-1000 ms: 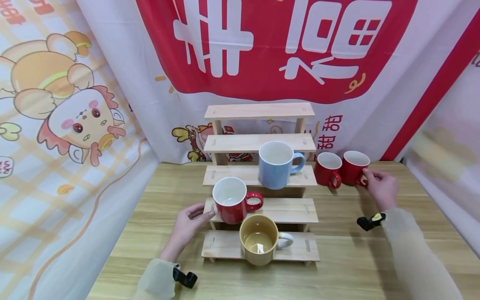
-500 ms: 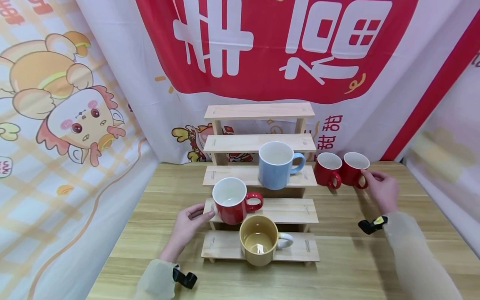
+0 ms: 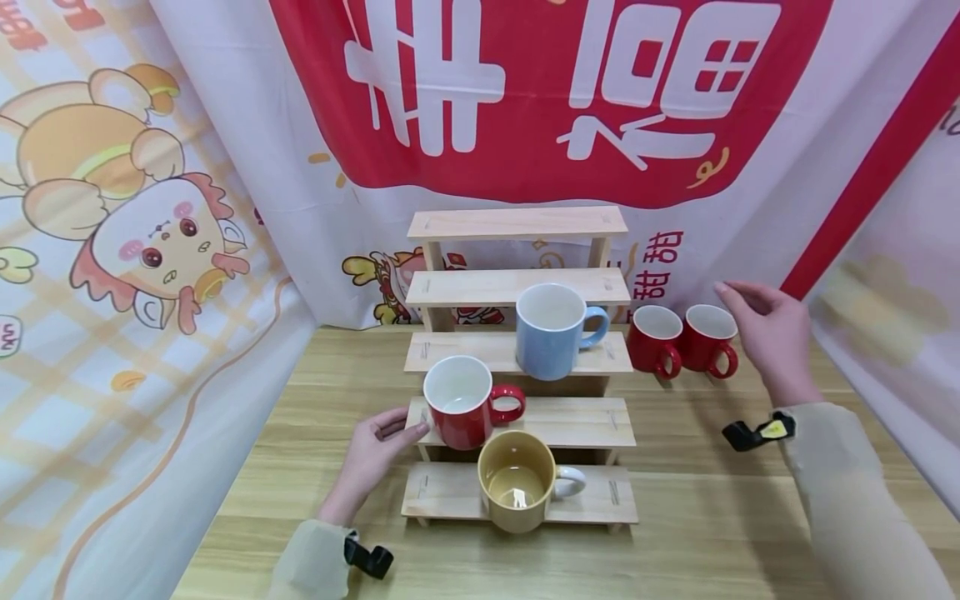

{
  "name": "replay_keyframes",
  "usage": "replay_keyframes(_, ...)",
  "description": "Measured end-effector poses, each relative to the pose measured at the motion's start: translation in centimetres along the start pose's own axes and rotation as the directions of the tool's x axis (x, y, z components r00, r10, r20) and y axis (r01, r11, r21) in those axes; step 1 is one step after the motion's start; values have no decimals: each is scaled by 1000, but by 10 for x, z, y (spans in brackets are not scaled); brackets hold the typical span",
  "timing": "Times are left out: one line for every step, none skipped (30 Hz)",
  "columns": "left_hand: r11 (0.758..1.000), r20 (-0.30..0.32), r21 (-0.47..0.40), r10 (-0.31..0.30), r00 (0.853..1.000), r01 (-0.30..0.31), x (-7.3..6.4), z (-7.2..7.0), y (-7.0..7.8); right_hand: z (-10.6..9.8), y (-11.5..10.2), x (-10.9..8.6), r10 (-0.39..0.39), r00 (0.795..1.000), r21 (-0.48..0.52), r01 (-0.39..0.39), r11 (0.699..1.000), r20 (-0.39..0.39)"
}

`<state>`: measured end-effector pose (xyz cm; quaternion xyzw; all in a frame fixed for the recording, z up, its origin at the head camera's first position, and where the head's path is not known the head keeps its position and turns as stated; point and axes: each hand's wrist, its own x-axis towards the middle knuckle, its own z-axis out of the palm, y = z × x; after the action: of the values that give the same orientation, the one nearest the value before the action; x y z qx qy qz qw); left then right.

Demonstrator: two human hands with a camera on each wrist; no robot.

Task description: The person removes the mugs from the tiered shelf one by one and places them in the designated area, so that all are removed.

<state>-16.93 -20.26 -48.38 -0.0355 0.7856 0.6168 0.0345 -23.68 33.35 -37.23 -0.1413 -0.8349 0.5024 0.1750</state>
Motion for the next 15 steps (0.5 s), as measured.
replay_keyframes(1000,2,0,0,1000,0,0,0,0,0,-7,-2,1,1000,-2,0,1000,17)
replay_keyframes(1000,3,-1,0,1000,0,0,0,0,0,-14,-5,1,999,0,-1,1000,35)
replay_keyframes(1000,3,-2,1,1000,-1,0,0,0,1,-20,-7,4,998,3,-4,1000,55)
replay_keyframes(1000,3,-2,1,1000,-1,0,0,-1,1,-26,-10,3,997,7,-4,1000,71)
replay_keyframes(1000,4,-2,3,1000,-3,0,0,-1,2,-32,-13,-1,996,13,0,1000,85)
replay_keyframes(1000,4,-3,4,1000,-4,0,0,-1,3,-38,-16,-10,995,14,9,1000,98)
replay_keyframes(1000,5,-3,6,1000,-6,0,0,-1,4,-43,-20,-19,994,15,18,1000,109)
replay_keyframes(1000,5,-4,8,1000,-8,0,0,-1,6,-47,-23,-34,992,16,33,999,119)
replay_keyframes(1000,5,-3,9,1000,-9,0,0,-1,7,-52,-26,-49,990,18,47,999,129)
replay_keyframes(1000,5,-4,10,1000,-10,0,0,-1,9,-56,-29,-68,988,23,65,998,136)
replay_keyframes(1000,5,-5,12,1000,-12,1,0,-1,11,-60,-32,-86,986,23,84,996,143)
replay_keyframes(1000,5,-5,12,1000,-12,1,0,-1,12,-63,-34,-103,983,20,101,995,150)
replay_keyframes(1000,5,-5,13,1000,-13,1,0,-1,14,-67,-37,-115,981,19,114,993,158)
replay_keyframes(1000,5,-5,13,1000,-13,1,0,-2,16,-70,-39,-130,978,20,129,991,165)
replay_keyframes(1000,5,-6,13,1000,-13,1,0,-2,17,-72,-41,-143,975,17,142,990,172)
